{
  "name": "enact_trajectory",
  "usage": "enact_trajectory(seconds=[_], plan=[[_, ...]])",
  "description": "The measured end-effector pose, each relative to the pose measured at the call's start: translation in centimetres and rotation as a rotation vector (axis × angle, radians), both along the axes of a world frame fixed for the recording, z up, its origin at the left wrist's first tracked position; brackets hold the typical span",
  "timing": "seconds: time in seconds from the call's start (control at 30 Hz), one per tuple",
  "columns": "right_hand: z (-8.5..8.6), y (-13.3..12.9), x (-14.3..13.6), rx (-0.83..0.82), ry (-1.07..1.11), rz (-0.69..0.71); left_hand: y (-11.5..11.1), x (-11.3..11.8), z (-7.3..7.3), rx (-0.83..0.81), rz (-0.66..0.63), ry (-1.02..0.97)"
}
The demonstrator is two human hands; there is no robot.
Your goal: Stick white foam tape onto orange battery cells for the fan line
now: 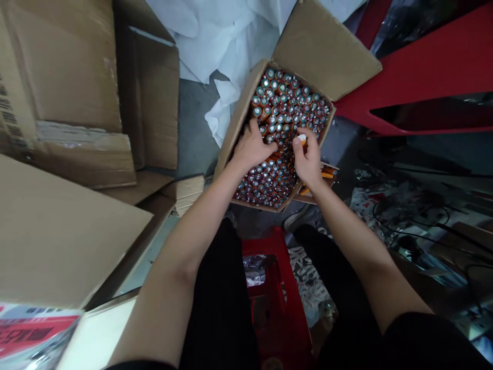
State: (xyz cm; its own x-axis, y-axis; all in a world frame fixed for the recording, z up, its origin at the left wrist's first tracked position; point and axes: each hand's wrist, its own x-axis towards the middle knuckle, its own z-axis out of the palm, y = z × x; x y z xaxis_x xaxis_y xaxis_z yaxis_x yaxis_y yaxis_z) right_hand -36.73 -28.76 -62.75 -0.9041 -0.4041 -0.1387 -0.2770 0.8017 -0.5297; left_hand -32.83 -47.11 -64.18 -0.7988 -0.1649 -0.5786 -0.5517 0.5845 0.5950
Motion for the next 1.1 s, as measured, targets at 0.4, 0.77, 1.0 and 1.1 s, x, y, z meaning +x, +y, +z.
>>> enact_trajectory(seconds=[0.4, 0.77, 1.0, 1.1], plan=[[-0.7, -1.8, -3.2, 0.151, 0.054, 0.115, -0.5, 0.2, -0.8, -0.015, -0.004, 0.032], [1.9, -3.6, -3.4, 0.334, -0.053, 0.334, 0.4, -0.4, 0.8, -0.168, -0.026, -0.049], [1.0, -3.8, -2.6, 0.337, -0.031, 0.277, -0.3, -0.4, 0.5, -0.135, -0.046, 0.003], [-0.3, -3.5, -1.7, 0.228, -0.003, 0.217, -0.3, -0.1, 0.3, -0.146, -0.043, 0.033]])
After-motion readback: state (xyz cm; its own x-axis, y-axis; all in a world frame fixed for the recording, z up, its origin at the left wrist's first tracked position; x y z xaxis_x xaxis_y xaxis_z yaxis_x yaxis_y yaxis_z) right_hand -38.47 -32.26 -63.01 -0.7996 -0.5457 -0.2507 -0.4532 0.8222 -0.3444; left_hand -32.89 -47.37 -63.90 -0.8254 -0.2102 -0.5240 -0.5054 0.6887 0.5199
